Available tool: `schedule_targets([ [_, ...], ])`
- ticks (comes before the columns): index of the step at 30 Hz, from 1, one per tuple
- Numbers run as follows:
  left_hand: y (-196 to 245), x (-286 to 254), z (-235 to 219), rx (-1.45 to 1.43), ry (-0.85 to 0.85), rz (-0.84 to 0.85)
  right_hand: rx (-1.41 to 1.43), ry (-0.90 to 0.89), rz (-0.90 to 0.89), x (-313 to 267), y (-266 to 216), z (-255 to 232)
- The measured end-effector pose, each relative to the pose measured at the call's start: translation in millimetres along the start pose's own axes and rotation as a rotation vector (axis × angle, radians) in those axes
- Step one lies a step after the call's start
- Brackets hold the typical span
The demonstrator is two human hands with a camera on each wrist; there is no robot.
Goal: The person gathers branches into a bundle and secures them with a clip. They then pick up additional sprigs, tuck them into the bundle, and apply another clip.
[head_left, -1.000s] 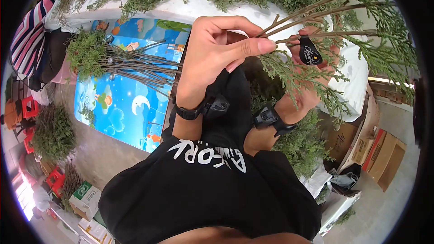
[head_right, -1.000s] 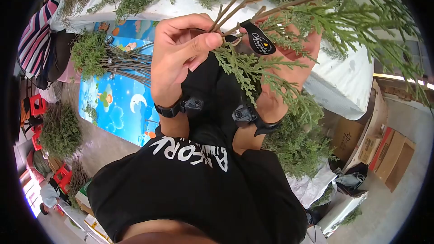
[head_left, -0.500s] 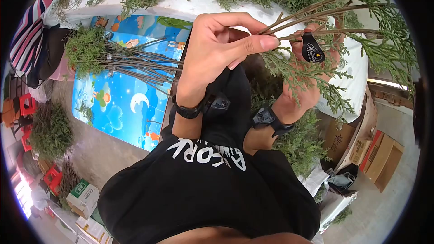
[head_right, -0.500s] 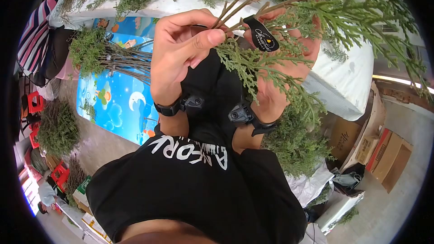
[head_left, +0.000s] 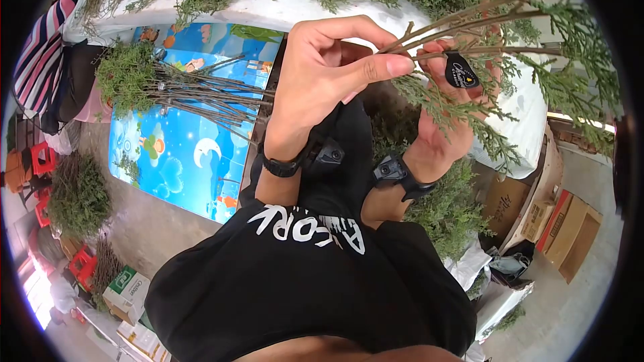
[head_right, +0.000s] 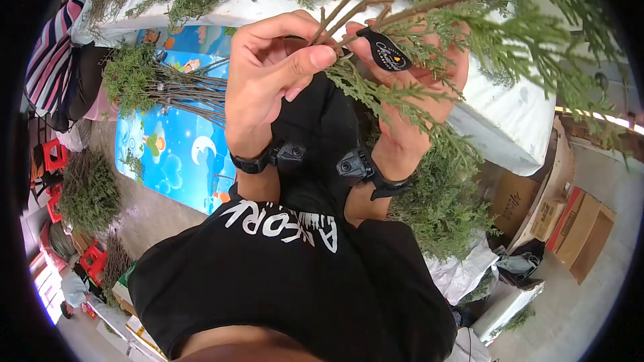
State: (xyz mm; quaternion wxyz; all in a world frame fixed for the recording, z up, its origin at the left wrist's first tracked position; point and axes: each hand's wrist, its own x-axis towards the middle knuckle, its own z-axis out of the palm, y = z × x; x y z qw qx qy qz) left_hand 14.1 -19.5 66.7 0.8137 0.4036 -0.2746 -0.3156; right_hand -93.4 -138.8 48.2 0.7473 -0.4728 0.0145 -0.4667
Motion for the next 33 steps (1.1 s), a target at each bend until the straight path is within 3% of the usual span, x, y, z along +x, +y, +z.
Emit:
schedule_targets([
  [1, 0, 0, 1, -0.007, -0.010, -0.009, 0.001, -0.021, -0.015, 0, 1, -3],
  [3, 0, 0, 1, -0.021, -0.027, -0.026, 0.236, 0.081, 0.224, 6, -13, 1],
  [5, -1, 0, 1, -0.035, -0.034, -0.020, 0.236, 0.073, 0.247, 8, -15, 3],
  [8, -3, 1, -1, -0.070, -0.049, -0.016, -0.080, -0.055, 0.060, 12, -7, 4],
  [10, -3, 0, -1, -0.087, -0.050, -0.015, -0.241, -0.072, 0.089, 19, -15, 15],
  [18, 0, -1, -2, -0.132, -0.107, -0.052, -0.097, -0.110, 0.122, 18, -11, 10],
  [23, -2, 1, -1, -0.068, -0.098, 0.037, -0.160, -0.011, 0.166, 16, -19, 19],
  [27, -1, -1, 0, 0.084, -0.039, 0.098, -0.006, -0.133, 0.133, 17, -17, 10],
  [30, 10, -5, -1, 0.199, -0.072, 0.040, -0.059, -0.375, 0.286, 41, -28, -15],
  [33, 8, -4, -5, 0.253, -0.051, 0.096, -0.131, -0.244, 0.129, 28, -14, -16],
])
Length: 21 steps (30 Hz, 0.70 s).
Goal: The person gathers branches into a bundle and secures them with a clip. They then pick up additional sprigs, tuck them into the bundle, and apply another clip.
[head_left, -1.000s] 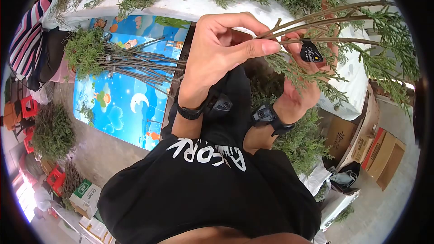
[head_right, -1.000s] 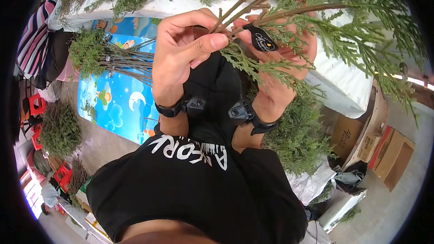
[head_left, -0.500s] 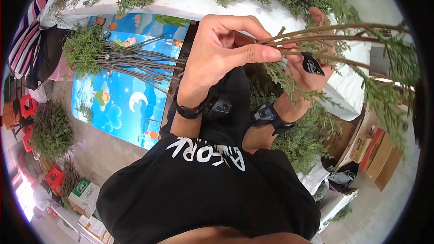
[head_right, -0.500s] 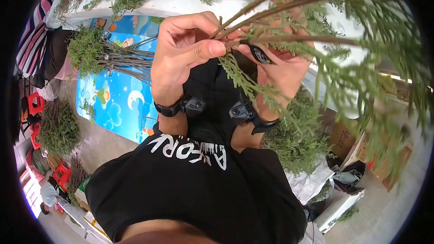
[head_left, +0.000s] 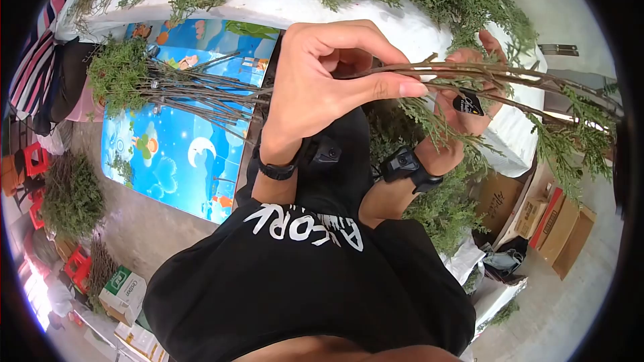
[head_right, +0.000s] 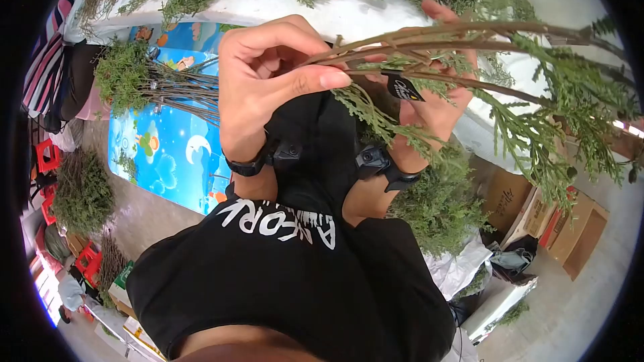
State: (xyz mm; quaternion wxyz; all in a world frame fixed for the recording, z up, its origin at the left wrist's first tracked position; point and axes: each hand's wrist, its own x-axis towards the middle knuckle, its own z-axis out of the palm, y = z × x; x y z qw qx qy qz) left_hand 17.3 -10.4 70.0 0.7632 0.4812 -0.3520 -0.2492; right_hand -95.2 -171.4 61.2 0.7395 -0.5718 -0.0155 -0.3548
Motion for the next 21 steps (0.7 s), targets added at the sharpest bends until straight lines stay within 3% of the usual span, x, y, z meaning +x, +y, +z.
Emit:
schedule_targets([
  [2, 0, 0, -2, -0.003, 0.013, 0.021, 0.094, -0.005, -0.021, -2, 2, 1],
  [4, 0, 1, -5, 0.015, 0.020, 0.041, -0.029, 0.065, 0.044, 2, 3, -10],
  [8, 1, 2, -8, 0.068, 0.006, 0.041, -0.127, -0.027, 0.034, 6, -1, -9],
  [12, -2, 2, -5, 0.048, -0.003, 0.020, -0.054, 0.159, 0.061, -4, 0, 11],
  [16, -1, 3, -5, 0.039, -0.008, 0.009, -0.029, 0.229, 0.076, -4, -8, 33],
  [21, -1, 3, -3, 0.039, -0.026, 0.013, -0.129, 0.094, -0.064, 1, -5, 25],
])
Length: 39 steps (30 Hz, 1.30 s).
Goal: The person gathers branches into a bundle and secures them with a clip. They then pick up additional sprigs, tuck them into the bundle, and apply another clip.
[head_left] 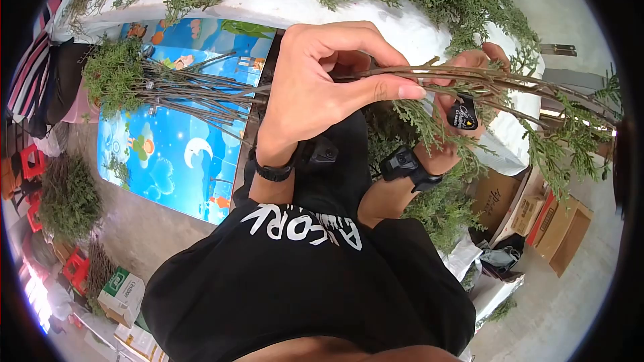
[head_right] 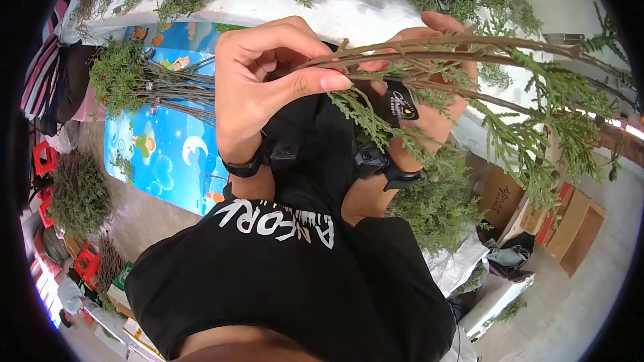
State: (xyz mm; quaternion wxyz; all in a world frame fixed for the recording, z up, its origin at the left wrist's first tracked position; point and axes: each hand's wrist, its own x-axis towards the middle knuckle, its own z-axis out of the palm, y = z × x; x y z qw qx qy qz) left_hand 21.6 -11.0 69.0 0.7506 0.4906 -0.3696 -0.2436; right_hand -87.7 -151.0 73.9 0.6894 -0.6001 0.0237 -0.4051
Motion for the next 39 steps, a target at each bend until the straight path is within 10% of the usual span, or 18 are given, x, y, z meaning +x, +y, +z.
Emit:
schedule_targets([
  [9, -1, 0, 4, -0.065, -0.034, -0.030, 0.650, -0.022, 0.026, -7, 27, -16],
  [14, -2, 0, 2, -0.087, -0.019, -0.066, 0.608, -0.406, 0.057, 13, 30, -34],
  [15, -1, 0, 2, -0.086, -0.014, -0.072, 0.456, -0.107, -0.016, -5, 24, -11],
  [18, -7, 2, 3, 0.021, 0.001, -0.011, 0.396, -0.325, -0.032, 13, 28, -30],
  [26, -11, 7, -9, 0.046, 0.360, -0.058, -0.836, 0.472, 0.154, 7, 35, -117],
  [30, -20, 16, -7, -0.005, 0.406, -0.080, -1.093, 0.376, 0.592, 2, 40, -132],
  [39, -27, 23, -6, -0.006, 0.380, -0.094, -1.118, 0.379, 0.511, 1, 65, -136],
])
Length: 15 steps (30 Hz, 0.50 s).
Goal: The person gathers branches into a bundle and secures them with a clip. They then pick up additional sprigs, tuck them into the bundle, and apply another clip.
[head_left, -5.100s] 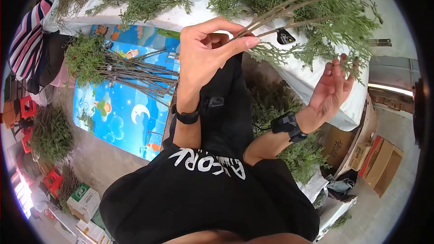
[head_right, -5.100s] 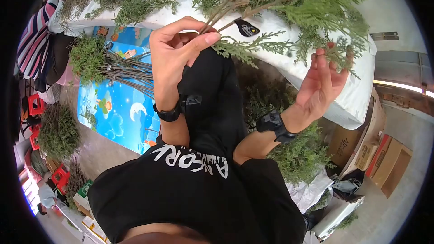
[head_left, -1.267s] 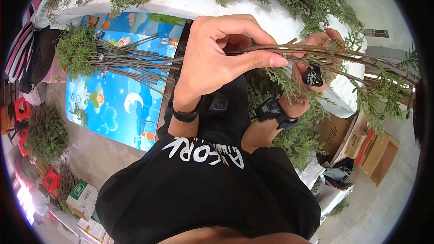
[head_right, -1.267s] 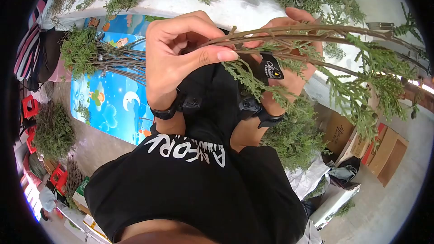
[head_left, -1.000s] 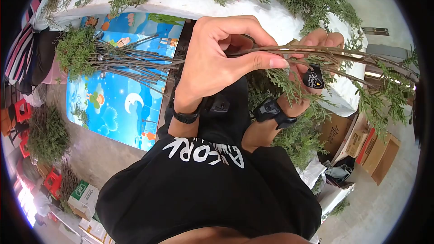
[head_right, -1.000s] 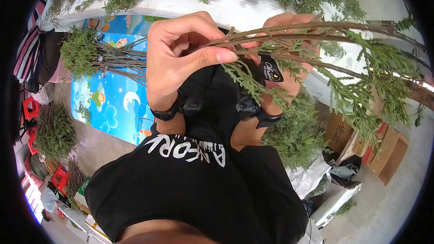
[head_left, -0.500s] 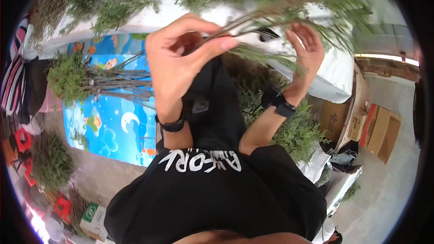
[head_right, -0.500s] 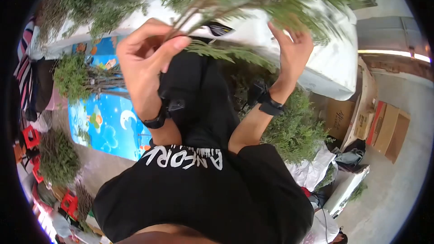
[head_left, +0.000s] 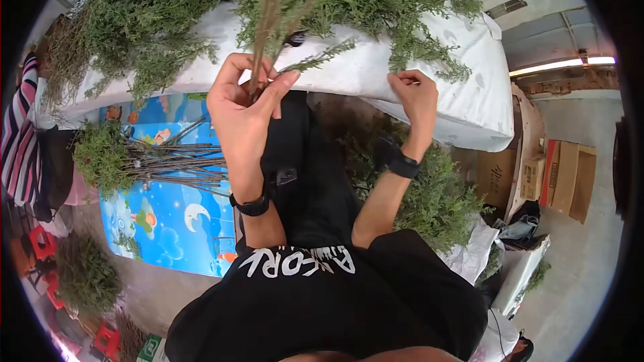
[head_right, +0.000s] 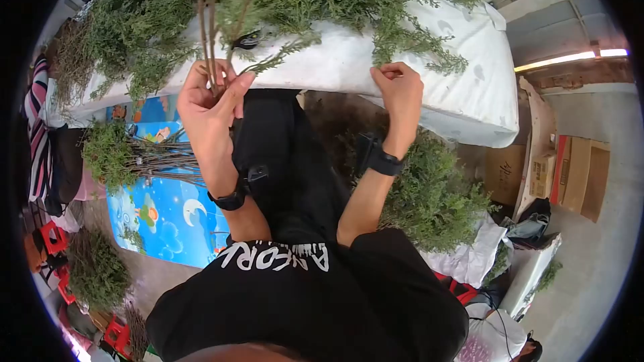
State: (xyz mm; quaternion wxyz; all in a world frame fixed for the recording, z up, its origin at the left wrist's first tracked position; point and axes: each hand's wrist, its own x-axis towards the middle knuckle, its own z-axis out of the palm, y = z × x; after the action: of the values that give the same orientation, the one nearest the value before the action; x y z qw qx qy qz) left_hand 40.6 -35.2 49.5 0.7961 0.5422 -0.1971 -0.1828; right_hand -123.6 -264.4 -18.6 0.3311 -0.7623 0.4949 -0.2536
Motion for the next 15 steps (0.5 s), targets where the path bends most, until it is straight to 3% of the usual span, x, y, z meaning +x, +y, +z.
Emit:
schedule_targets([
  [9, -7, 1, 3, -0.074, -0.045, -0.025, 0.855, -0.196, -0.129, -15, -35, -24],
  [13, -12, 4, 3, -0.078, -0.050, -0.039, 1.289, -0.462, -0.160, -9, -26, -1],
  [15, -13, 6, 3, -0.082, -0.030, -0.032, 1.152, -0.545, -0.111, -11, -34, 17],
])
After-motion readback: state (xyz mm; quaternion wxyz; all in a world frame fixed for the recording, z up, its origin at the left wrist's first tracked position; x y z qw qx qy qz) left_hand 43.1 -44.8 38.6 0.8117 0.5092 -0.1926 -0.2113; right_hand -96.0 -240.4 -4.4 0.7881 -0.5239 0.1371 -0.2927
